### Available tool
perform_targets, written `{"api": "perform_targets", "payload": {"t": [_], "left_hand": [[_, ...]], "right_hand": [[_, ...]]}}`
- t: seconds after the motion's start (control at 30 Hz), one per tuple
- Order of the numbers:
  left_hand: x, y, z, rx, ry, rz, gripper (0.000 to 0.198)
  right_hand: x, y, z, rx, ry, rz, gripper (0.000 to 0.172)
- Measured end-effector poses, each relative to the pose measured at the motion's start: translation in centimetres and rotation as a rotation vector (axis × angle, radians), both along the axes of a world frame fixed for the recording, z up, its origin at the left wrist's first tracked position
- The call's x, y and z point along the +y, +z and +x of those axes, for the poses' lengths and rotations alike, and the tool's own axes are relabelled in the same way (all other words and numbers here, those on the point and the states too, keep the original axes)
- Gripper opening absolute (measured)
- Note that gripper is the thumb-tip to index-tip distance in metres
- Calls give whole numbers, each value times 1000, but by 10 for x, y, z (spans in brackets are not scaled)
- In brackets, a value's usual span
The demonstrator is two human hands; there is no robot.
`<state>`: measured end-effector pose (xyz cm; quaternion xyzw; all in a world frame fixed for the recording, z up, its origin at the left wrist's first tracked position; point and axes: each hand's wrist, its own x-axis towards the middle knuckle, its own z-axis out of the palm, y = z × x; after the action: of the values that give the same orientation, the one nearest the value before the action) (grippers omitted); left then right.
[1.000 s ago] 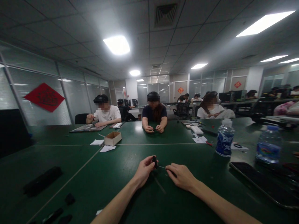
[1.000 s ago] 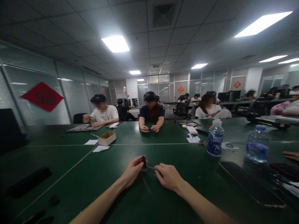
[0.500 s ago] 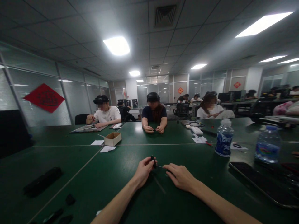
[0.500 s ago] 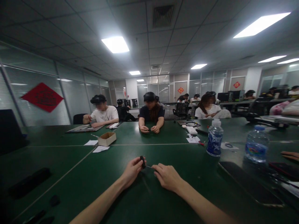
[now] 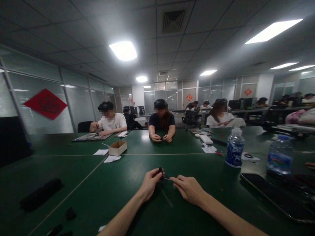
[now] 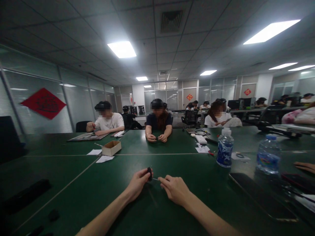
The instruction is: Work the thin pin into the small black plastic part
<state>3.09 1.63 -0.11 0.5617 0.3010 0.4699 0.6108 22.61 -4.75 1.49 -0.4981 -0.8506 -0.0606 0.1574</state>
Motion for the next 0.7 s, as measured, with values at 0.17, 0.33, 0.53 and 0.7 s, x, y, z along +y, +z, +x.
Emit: {"api": "perform_targets", "payload": {"t": [0.17, 0.33, 0.53, 0.7], "left_hand": [[1, 0, -1, 81, -14, 81, 35], [-2, 5, 0, 133, -7, 93, 34], [-6, 4, 1, 216, -71, 118, 31], [1, -3, 0, 107, -6, 56, 38]], "right_hand": [[-2, 1, 0, -15, -12, 1, 34], [-3, -1, -1, 5, -4, 6, 34], [9, -8, 2, 317, -174, 8, 37], [11, -8, 4, 315, -74, -29, 36]]}}
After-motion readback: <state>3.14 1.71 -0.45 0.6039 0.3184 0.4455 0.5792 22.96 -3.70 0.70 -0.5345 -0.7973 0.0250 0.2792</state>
